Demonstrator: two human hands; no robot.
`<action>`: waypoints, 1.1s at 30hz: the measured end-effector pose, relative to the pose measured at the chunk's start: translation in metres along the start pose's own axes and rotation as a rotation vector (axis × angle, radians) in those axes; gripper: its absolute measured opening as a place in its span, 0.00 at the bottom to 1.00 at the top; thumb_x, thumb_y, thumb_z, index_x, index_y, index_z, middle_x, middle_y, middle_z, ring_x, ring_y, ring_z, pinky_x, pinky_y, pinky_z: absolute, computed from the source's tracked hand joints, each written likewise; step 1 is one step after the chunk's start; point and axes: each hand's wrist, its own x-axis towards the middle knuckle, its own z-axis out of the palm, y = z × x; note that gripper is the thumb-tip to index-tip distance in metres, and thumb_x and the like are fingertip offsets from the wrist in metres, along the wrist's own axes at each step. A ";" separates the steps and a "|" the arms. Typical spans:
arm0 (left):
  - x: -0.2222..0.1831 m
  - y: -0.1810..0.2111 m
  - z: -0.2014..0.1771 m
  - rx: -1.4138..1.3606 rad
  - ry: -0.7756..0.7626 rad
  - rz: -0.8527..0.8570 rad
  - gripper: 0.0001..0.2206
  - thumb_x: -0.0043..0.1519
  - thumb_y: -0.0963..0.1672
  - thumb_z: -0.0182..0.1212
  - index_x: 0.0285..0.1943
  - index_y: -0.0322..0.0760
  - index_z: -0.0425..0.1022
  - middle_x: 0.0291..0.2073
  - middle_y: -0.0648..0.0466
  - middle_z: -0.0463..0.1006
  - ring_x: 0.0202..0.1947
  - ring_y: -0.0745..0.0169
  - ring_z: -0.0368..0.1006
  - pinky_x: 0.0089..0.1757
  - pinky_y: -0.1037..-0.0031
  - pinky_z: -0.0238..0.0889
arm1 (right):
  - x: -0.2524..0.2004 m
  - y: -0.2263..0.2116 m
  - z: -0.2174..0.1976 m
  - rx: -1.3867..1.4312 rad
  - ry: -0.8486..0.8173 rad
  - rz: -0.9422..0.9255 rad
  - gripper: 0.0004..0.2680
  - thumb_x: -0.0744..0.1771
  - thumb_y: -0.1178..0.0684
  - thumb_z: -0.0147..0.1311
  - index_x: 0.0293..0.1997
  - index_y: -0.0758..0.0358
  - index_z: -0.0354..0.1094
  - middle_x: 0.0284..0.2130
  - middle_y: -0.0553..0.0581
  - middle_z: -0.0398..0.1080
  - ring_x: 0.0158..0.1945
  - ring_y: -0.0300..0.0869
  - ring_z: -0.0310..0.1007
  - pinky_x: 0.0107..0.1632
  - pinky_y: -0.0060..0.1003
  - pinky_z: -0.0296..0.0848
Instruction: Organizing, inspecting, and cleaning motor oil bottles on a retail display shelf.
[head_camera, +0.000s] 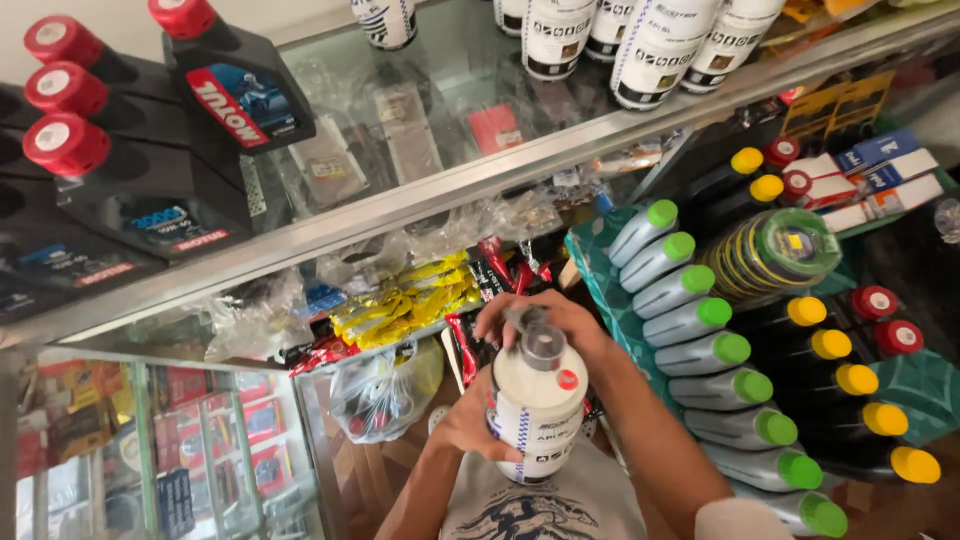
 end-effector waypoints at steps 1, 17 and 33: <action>-0.002 -0.004 0.001 -0.043 -0.035 -0.028 0.43 0.40 0.46 0.78 0.65 0.24 0.63 0.54 0.47 0.75 0.52 0.58 0.69 0.58 0.67 0.63 | 0.005 -0.009 0.006 0.038 -0.046 0.148 0.19 0.68 0.44 0.45 0.26 0.71 0.73 0.46 0.73 0.73 0.47 0.53 0.67 0.55 0.42 0.63; 0.002 0.008 -0.009 -0.093 0.138 -0.081 0.44 0.39 0.42 0.78 0.69 0.27 0.63 0.54 0.45 0.77 0.52 0.55 0.73 0.57 0.65 0.66 | -0.038 -0.014 0.020 -0.859 0.226 -0.375 0.11 0.60 0.62 0.55 0.44 0.66 0.74 0.50 0.60 0.77 0.56 0.53 0.74 0.62 0.46 0.73; 0.092 0.042 -0.020 0.191 0.344 0.293 0.39 0.34 0.43 0.86 0.57 0.29 0.71 0.43 0.46 0.78 0.46 0.56 0.73 0.53 0.57 0.67 | -0.048 0.002 -0.011 -0.570 0.814 -0.241 0.15 0.63 0.56 0.57 0.55 0.66 0.71 0.42 0.66 0.74 0.45 0.48 0.70 0.52 0.41 0.68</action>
